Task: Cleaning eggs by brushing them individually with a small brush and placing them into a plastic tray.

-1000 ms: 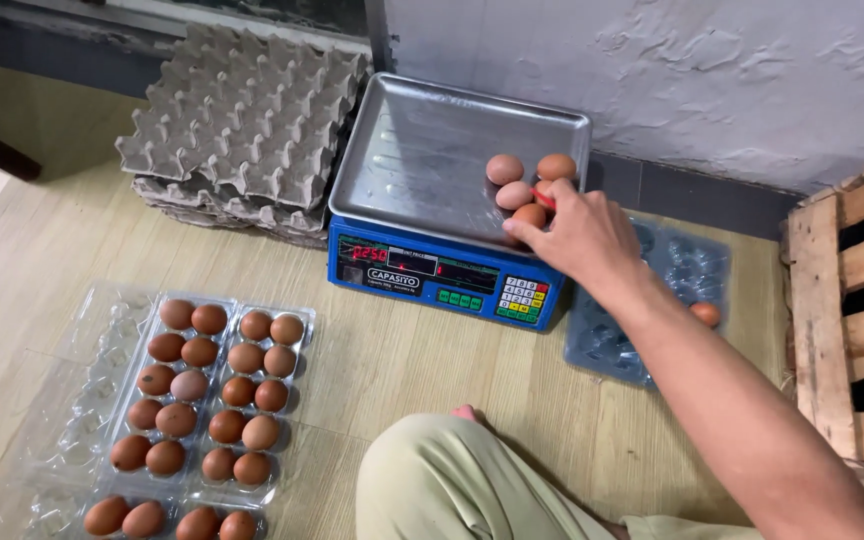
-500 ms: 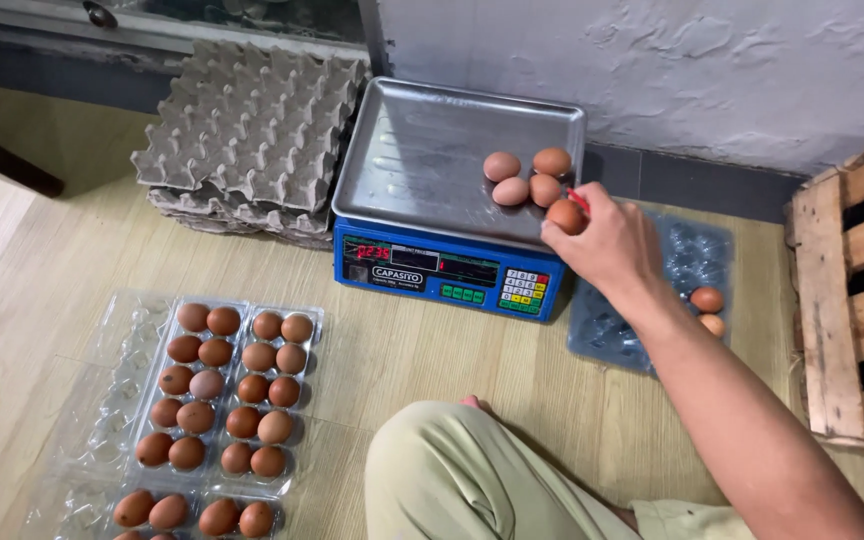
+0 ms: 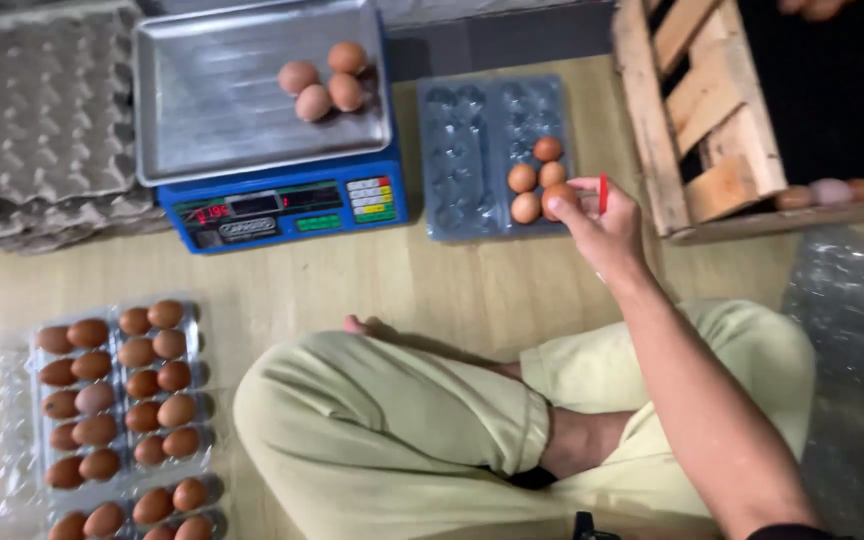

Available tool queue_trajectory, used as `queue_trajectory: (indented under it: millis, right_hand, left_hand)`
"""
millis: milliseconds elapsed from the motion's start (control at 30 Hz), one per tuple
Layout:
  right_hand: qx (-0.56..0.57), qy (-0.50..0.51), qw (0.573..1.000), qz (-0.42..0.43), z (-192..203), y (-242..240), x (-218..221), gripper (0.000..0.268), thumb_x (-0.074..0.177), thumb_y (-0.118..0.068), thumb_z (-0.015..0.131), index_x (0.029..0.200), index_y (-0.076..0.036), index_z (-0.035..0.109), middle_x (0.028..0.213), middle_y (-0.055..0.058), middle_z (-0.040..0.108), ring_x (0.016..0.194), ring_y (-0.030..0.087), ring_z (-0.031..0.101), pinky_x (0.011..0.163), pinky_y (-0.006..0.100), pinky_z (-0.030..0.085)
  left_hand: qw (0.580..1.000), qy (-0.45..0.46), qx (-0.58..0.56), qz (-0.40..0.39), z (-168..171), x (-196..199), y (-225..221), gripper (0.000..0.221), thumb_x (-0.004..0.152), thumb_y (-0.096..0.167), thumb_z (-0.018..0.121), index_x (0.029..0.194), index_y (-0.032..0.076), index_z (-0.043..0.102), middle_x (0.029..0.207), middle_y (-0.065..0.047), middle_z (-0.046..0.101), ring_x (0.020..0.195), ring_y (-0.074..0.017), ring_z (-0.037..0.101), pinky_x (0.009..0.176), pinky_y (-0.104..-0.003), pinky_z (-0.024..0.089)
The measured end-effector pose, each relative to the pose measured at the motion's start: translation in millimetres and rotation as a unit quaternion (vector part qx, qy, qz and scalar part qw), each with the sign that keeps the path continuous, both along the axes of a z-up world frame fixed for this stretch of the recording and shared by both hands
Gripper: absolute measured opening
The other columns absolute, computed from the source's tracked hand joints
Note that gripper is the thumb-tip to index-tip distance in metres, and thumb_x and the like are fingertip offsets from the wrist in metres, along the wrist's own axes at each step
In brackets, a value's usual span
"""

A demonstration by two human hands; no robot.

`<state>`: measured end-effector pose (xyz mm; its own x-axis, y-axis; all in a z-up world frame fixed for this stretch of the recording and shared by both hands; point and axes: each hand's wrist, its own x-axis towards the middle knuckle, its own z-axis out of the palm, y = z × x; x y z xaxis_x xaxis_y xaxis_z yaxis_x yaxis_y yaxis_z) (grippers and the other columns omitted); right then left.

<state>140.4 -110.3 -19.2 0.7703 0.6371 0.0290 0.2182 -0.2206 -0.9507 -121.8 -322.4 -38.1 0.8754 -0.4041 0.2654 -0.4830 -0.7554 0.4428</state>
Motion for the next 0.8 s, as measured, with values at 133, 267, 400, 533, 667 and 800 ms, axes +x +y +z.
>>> queue_trajectory:
  millis: [133, 267, 400, 533, 667, 800]
  right_hand:
    - [-0.015, 0.019, 1.000, 0.010, 16, -23, 7, 0.046, 0.091, -0.038, 0.091, 0.126, -0.013, 0.074, 0.092, 0.007, 0.080, 0.085, 0.013, 0.078, 0.077, 0.026, 0.060]
    - [0.023, 0.041, 0.999, 0.020, 32, -22, -1, 0.046, 0.089, -0.036, 0.091, 0.127, -0.015, 0.074, 0.093, 0.005, 0.079, 0.085, 0.010, 0.075, 0.080, 0.023, 0.058]
    - [0.035, 0.064, 0.997, 0.028, 35, -13, -15, 0.046, 0.083, -0.035, 0.085, 0.120, -0.009, 0.076, 0.105, 0.006, 0.080, 0.094, 0.014, 0.076, 0.080, 0.030, 0.062]
    - [0.042, 0.078, 0.995, 0.046, 46, -9, -20, 0.049, 0.084, -0.034, 0.083, 0.124, -0.006, 0.073, 0.088, 0.010, 0.081, 0.083, 0.015, 0.080, 0.080, 0.032, 0.066]
    - [0.052, 0.074, 0.995, 0.044, 50, -7, -16, 0.048, 0.084, -0.032, 0.085, 0.123, -0.006, 0.074, 0.087, 0.010, 0.080, 0.080, 0.014, 0.078, 0.076, 0.030, 0.065]
    - [0.009, -0.009, 1.000, 0.017, 56, -15, -4, 0.057, 0.080, -0.049, 0.081, 0.124, -0.013, 0.075, 0.104, 0.010, 0.082, 0.100, 0.018, 0.079, 0.080, 0.031, 0.064]
  left_hand:
    - [0.999, -0.012, -0.002, -0.043, 19, 27, -6, 0.013, 0.063, 0.017, 0.078, 0.052, 0.017, 0.072, 0.062, -0.008, 0.071, 0.061, -0.0303, 0.067, 0.071, -0.046, 0.049]
    - [0.998, -0.016, 0.009, -0.064, 41, 43, 7, 0.013, 0.062, 0.016, 0.079, 0.051, 0.017, 0.072, 0.061, -0.008, 0.071, 0.061, -0.0303, 0.067, 0.071, -0.046, 0.049]
    - [0.997, -0.003, -0.018, -0.075, 65, 41, 4, 0.013, 0.061, 0.016, 0.079, 0.050, 0.017, 0.072, 0.060, -0.008, 0.071, 0.060, -0.0302, 0.067, 0.071, -0.046, 0.049]
    - [0.996, -0.060, 0.011, -0.066, 77, 47, 25, 0.020, 0.081, 0.026, 0.072, 0.062, 0.025, 0.076, 0.071, 0.001, 0.075, 0.068, -0.0304, 0.069, 0.069, -0.049, 0.041]
    - [0.979, -0.192, -0.066, 0.027, 65, 54, 38, 0.016, 0.083, 0.007, 0.073, 0.069, 0.014, 0.073, 0.074, -0.010, 0.070, 0.068, -0.0346, 0.061, 0.074, -0.049, 0.042]
    - [0.967, -0.233, -0.088, 0.061, 118, 65, 118, 0.020, 0.101, 0.004, 0.070, 0.083, 0.010, 0.067, 0.081, -0.006, 0.064, 0.079, -0.0314, 0.059, 0.079, -0.046, 0.048]
